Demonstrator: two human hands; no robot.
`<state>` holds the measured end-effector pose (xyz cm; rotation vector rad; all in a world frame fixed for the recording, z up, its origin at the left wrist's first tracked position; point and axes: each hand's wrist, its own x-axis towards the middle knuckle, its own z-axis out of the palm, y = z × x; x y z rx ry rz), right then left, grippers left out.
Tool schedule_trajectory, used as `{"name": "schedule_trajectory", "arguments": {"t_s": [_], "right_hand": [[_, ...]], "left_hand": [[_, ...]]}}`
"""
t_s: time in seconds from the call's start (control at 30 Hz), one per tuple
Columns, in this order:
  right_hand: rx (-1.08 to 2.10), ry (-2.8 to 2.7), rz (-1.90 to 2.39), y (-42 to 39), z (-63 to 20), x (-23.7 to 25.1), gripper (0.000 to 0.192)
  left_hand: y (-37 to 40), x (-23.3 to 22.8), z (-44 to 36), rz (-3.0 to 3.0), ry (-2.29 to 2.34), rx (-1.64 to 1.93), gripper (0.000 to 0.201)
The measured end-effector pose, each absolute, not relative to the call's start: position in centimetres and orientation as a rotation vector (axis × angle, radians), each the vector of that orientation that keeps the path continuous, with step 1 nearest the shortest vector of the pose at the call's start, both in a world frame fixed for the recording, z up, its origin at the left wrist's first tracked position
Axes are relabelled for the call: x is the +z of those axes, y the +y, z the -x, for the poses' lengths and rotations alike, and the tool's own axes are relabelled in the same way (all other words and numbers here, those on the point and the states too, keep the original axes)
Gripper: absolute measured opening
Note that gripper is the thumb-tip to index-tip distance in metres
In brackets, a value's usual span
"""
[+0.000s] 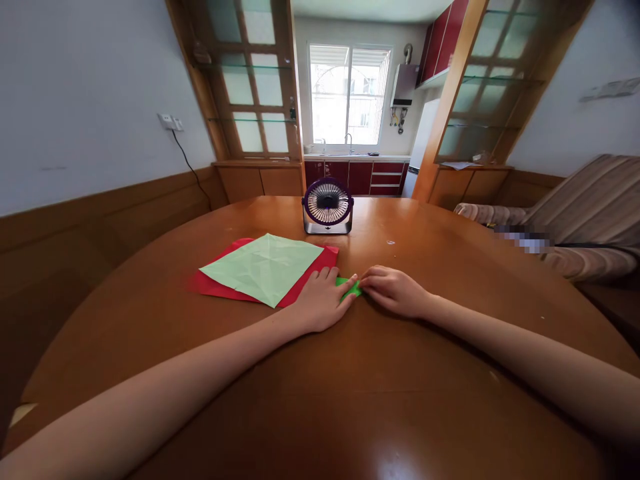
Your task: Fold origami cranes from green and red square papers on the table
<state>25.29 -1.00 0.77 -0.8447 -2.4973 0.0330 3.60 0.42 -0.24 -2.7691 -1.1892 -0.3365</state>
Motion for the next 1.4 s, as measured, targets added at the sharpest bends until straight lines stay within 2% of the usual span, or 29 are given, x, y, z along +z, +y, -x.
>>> {"name": "schedule_trajectory", "arguments": {"t_s": [0.17,0.33,0.73,1.0,1.4], "right_hand": [[-0.169,-2.603,0.861,-1.4,-25.6,-0.1,0.027],[-0.226,-2.592,0.911,-1.5,-25.6,0.1,0.029],[-0.378,-2.695,0.915,-1.6,-24.9,0.9,0.027],[-0.165,-2.712,0.732,-0.6,-22.0,0.6,0.036],[-0.207,-2.745,0.661,-0.9,-21.4,0.7,0.038]], "left_hand": [[1.2,-1.0,-3.4,2.961,-1.232,-0.296,0.058],[2.3,-0.7,-2.0,3.149,-1.172,-0.267,0.058],[3.0,-0.1,0.7,3.19,-1.196,-0.284,0.056],[3.0,-0.2,0.7,3.201,-1.23,-0.352,0.054],[2.6,-0.2,-0.1,3.044,-1.34,-0.262,0.052]]}}
